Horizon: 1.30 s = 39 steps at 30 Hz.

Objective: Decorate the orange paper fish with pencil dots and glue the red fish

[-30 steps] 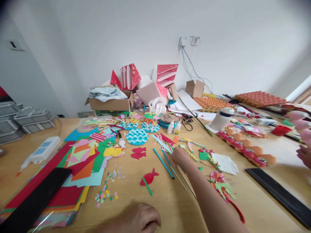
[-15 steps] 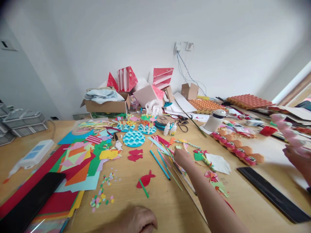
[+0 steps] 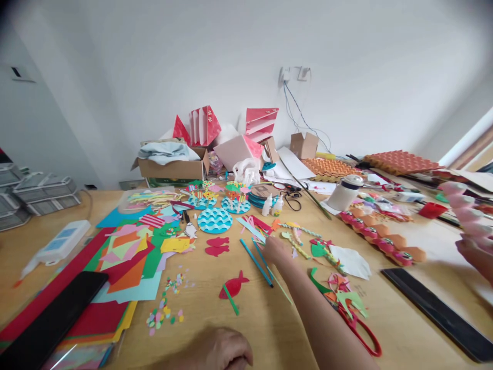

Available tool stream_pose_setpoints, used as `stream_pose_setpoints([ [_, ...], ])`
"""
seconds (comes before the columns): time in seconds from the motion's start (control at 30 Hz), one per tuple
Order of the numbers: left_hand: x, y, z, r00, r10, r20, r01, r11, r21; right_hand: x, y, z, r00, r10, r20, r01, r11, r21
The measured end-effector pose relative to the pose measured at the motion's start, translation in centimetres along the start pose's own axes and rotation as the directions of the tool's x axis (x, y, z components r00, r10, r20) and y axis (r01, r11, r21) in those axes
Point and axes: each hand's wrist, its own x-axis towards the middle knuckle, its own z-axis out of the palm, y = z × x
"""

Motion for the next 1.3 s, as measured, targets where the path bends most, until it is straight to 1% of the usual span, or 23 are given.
stream_pose_setpoints([
  [0.13,-0.1,-0.4,0.6,1.0,0.005,-0.021,-0.005,1.0,-0.007,0.6,0.1,0.1,1.0,-0.021,-0.003,0.021,1.0,0.013],
  [0.3,0.1,-0.6,0.8,1.0,-0.001,0.019,0.0,1.0,0.016,0.7,0.5,0.2,0.999,-0.047,-0.007,0.047,0.999,0.011],
  [0.5,0.6,-0.3,0.5,0.998,-0.019,0.061,0.015,0.997,0.069,-0.6,1.3,-0.6,0.993,-0.1,-0.067,0.101,0.995,0.01],
  [0.63,0.6,-0.6,0.6,0.997,-0.028,0.075,0.024,0.998,0.059,-1.6,2.2,-1.4,0.985,-0.115,-0.127,0.122,0.991,0.052],
  [0.73,0.5,-0.4,0.3,0.997,-0.047,0.054,0.048,0.999,-0.013,-2.4,2.9,-2.0,0.98,-0.109,-0.164,0.127,0.987,0.103],
  [0.8,0.4,0.2,-0.2,0.996,-0.084,0.031,0.087,0.991,-0.104,-3.0,3.5,-2.7,0.977,-0.098,-0.19,0.126,0.982,0.138],
  [0.9,0.5,1.5,-1.5,0.979,-0.202,-0.02,0.187,0.94,-0.286,-4.3,4.0,-3.7,0.964,-0.086,-0.252,0.136,0.973,0.185],
  [0.97,0.8,2.1,-2.5,0.954,-0.295,-0.051,0.245,0.867,-0.434,-5.6,4.0,-4.1,0.952,-0.09,-0.293,0.17,0.95,0.262],
  [1.0,1.1,2.3,-3.0,0.939,-0.338,-0.064,0.259,0.817,-0.515,-6.4,3.8,-4.2,0.947,-0.1,-0.305,0.204,0.92,0.334],
  [1.03,1.4,2.4,-3.6,0.924,-0.376,-0.074,0.261,0.758,-0.598,-7.2,3.5,-4.1,0.94,-0.114,-0.323,0.268,0.832,0.485],
  [1.07,1.7,2.3,-4.3,0.909,-0.408,-0.083,0.249,0.692,-0.677,-8.2,3.0,-3.9,0.934,-0.133,-0.333,0.326,0.7,0.635],
  [1.1,2.1,2.3,-4.9,0.897,-0.433,-0.093,0.224,0.626,-0.747,-9.2,2.4,-3.5,0.93,-0.146,-0.337,0.358,0.572,0.738],
  [1.13,2.4,2.2,-5.6,0.885,-0.452,-0.11,0.188,0.564,-0.804,-10.2,1.7,-3.1,0.928,-0.165,-0.334,0.371,0.472,0.8],
  [1.17,2.7,2.1,-6.2,0.877,-0.463,-0.132,0.145,0.517,-0.844,-11.1,1.0,-2.6,0.929,-0.189,-0.318,0.369,0.4,0.839],
  [1.23,3.2,2.0,-7.3,0.853,-0.486,-0.189,0.072,0.469,-0.88,-12.7,-0.5,-1.6,0.931,-0.229,-0.285,0.347,0.309,0.886],
  [1.3,3.4,1.9,-7.9,0.822,-0.52,-0.233,0.048,0.47,-0.881,-13.6,-1.7,-0.4,0.938,-0.25,-0.239,0.303,0.26,0.917],
])
